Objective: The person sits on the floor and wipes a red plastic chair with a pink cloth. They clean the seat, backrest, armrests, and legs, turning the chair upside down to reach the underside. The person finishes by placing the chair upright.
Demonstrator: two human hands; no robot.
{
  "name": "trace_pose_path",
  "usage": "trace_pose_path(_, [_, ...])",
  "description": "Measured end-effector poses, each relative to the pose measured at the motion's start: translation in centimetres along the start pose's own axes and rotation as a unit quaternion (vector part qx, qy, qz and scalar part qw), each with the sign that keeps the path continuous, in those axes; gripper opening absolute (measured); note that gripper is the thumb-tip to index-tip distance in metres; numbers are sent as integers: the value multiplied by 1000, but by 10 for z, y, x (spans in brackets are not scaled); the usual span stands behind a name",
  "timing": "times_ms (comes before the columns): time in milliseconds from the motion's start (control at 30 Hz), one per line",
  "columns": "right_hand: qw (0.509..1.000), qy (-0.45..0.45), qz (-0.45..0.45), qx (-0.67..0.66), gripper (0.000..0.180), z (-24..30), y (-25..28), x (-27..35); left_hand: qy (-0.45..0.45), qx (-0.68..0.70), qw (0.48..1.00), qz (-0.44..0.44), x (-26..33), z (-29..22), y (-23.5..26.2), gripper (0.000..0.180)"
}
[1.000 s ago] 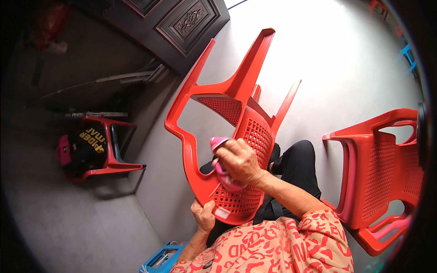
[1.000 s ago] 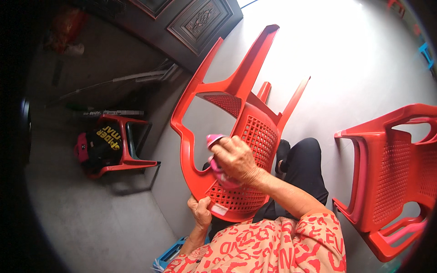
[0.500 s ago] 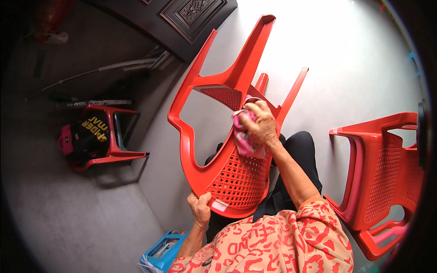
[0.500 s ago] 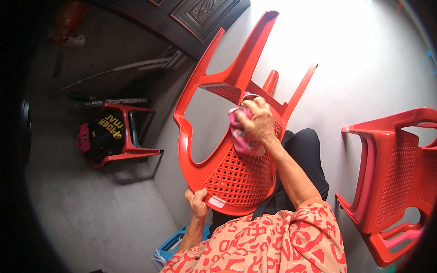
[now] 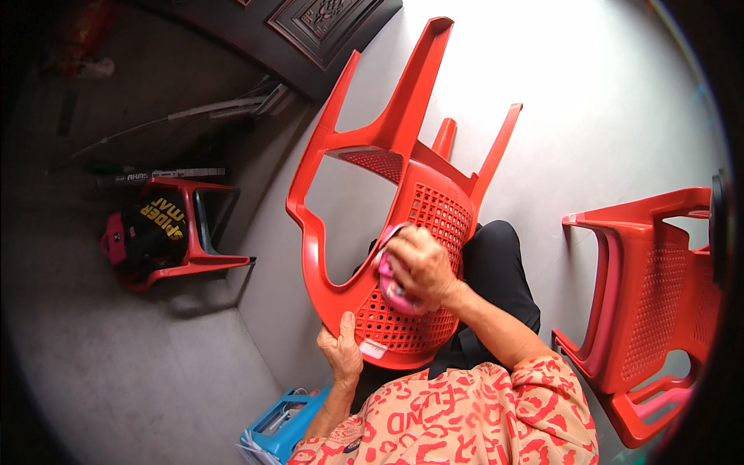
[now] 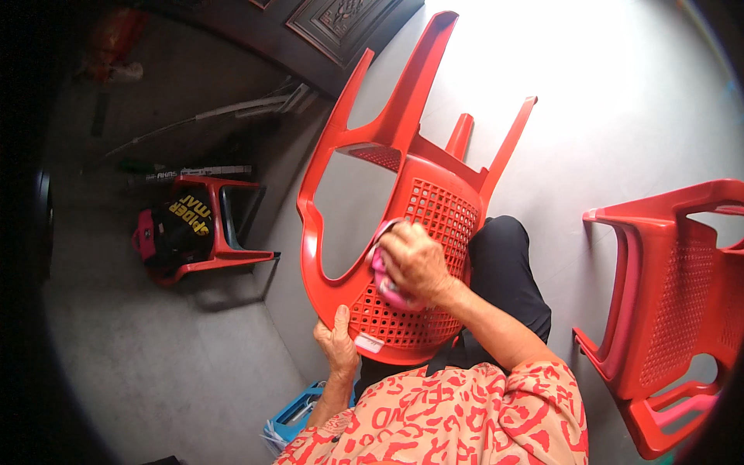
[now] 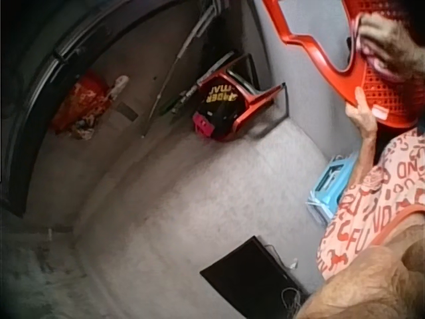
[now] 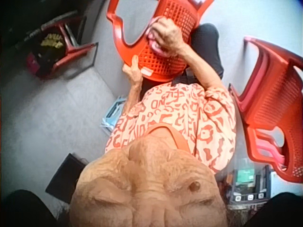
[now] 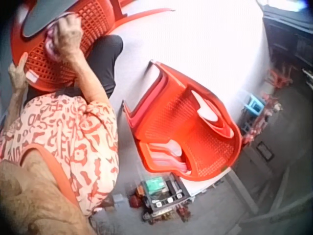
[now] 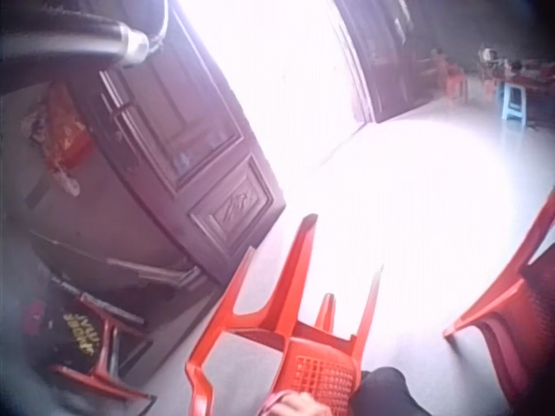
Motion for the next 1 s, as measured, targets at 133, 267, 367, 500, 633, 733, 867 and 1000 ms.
trace_pose_path(133, [996,-57,-52,46,17,-42,-1,-27,-1,-11,1000,10,-3,-5,-1,20])
trace_pose_path(267, [984,-147,-95,20,21,-76,2,-48,0,-15,1000,24,-6,-3,-2,20])
trace_pose_path(367, [982,-154,-107,29,23,-74,-1,-47,0,-17,1000,21,-7,-3,-2,19])
trace_pose_path(500, [993,-92,-23,75,52,-35,-3,-26,-9,-10,1000,12,-8,-5,-4,19])
trace_pose_path(633, [998,-62,18,24,37,-4,-6,-1,-1,-11,1000,7,-7,-9,-7,22])
trace_pose_path(733, [998,0,44,-39,31,19,-7,6,-13,-26,1000,9,-11,1,-4,25])
trace_pose_path(867, [989,57,87,-108,29,49,-13,14,-28,-29,999,26,-10,-13,-5,34])
trace_pose_path(1000, [974,120,158,-106,34,75,-15,0,-66,-71,995,22,-10,-11,2,47])
Point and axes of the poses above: each hand's wrist, its own x-axis away from the middle knuckle, its own y-axis out of the back of the hand, z = x × y, the point moved 2 cm from there along -x, towards the middle knuckle, and after that the axes turned 9 degrees about -z, right-handed, at the moved point
